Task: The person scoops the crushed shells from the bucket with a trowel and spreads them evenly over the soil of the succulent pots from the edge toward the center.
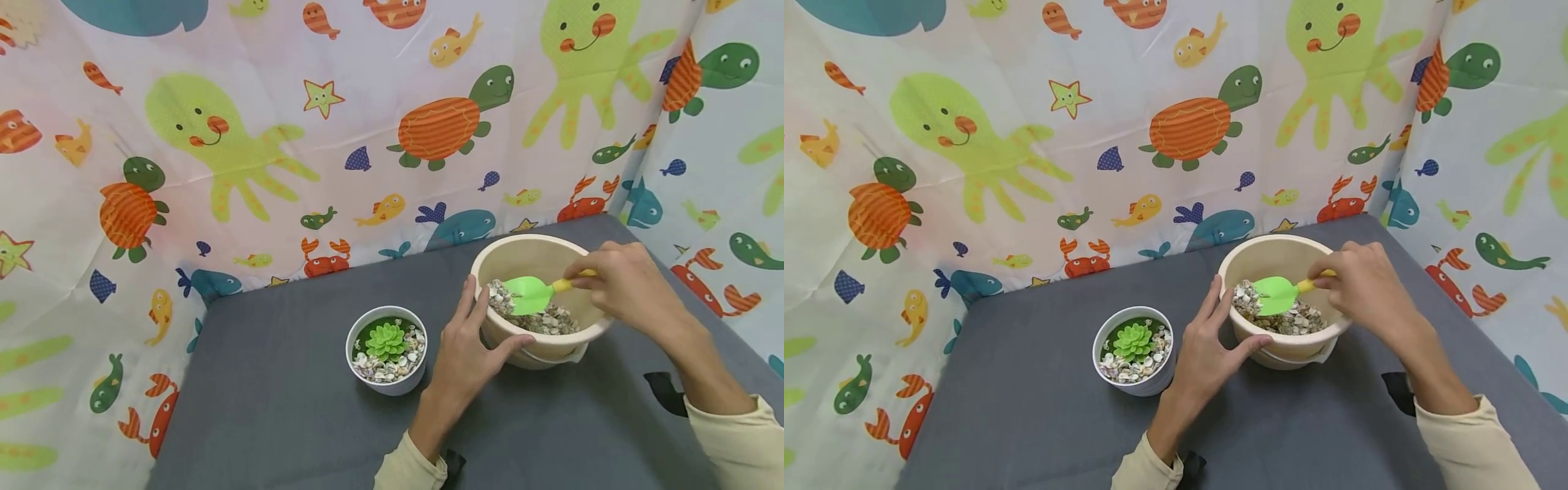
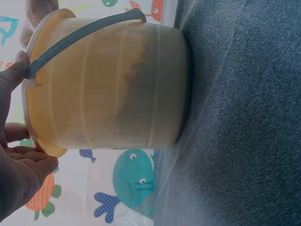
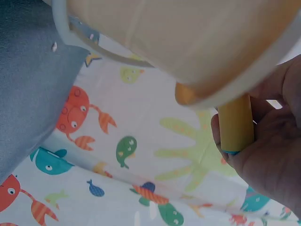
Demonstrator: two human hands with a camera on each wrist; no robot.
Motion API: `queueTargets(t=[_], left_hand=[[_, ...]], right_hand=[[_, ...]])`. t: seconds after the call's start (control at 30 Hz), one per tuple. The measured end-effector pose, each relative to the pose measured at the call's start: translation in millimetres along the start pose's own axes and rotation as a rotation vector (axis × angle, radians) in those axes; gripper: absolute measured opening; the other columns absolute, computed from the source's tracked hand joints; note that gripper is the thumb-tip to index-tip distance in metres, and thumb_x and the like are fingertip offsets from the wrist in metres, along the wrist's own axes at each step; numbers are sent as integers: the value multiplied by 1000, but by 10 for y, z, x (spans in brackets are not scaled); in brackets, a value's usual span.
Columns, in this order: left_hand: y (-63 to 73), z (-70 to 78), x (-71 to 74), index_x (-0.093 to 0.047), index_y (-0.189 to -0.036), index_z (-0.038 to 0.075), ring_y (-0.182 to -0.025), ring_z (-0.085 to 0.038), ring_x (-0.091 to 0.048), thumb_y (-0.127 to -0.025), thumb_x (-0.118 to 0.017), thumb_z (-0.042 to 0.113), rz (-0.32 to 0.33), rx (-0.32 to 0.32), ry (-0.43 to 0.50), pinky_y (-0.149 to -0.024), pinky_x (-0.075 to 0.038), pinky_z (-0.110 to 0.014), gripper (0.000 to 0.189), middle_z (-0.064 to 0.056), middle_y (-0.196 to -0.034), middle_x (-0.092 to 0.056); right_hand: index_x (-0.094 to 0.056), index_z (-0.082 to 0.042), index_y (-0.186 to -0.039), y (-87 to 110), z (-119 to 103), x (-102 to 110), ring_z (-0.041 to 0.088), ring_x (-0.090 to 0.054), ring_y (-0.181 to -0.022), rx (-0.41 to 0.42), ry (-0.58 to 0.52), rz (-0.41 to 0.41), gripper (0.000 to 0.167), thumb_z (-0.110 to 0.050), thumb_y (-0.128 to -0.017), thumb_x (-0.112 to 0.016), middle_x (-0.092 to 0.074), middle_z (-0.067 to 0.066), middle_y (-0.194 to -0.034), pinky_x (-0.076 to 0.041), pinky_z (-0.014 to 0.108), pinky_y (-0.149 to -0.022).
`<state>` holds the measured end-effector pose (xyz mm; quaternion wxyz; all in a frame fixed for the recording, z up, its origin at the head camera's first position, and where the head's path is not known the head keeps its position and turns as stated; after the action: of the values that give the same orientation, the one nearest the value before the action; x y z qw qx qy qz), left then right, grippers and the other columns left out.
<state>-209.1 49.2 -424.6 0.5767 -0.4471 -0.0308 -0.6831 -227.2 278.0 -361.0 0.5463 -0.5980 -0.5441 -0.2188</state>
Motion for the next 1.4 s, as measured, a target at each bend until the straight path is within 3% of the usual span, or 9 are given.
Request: queueTargets(t=[0.17,0.63,1.03,1.17,1.4], left_hand=[[28,-20,1,-47,-157,6,-150,-32,-47,-83,-86,51,15,6,1,-113,-52,-43,95,-19,-169,-36],[29,-27,5,-42,-160,9,-154,-28,-41,-84,-85,52,13,25,30,-116,-49,-41,97,-11,-172,-30],[9,-18,8,-40,-160,6,-156,-28,-38,-86,-83,51,-16,34,30,-118,-46,-41,97,-10,-174,-26],[0,-33,16,-39,-161,5,-156,-27,-39,-87,-82,51,-29,37,26,-118,-46,-41,97,-10,-174,-25],[-25,-46,112,-36,-162,3,-156,-24,-39,-92,-76,53,-67,21,-42,-121,-43,-37,95,-11,-173,-28]], right_hand=[[-83,-4,-88,70,25,104,20,-53,-73,-64,-44,14,20,11,-75,-83,-74,8,-78,-37,22,-51],[-82,-1,-89,169,37,341,24,-52,-71,-71,11,98,20,15,-76,-77,-75,15,-80,-34,25,-52],[-81,2,-92,218,-33,463,26,-52,-75,-131,-13,101,23,18,-77,-73,-75,20,-86,-34,24,-48],[-82,1,-89,224,-68,500,21,-50,-73,-111,-3,107,23,18,-76,-75,-74,19,-84,-35,23,-47],[-82,-3,-84,235,-180,627,-2,-42,-73,-37,-3,172,26,19,-71,-78,-75,14,-80,-30,14,-53]])
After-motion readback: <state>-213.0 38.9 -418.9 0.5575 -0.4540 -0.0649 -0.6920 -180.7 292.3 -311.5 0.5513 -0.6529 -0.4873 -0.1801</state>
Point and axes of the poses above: each hand's wrist, its own y-axis away from the middle knuckle, its own x-axis out of the back of the hand, z = x × y, the point moved 5 cm from there along -y, towards the middle knuckle
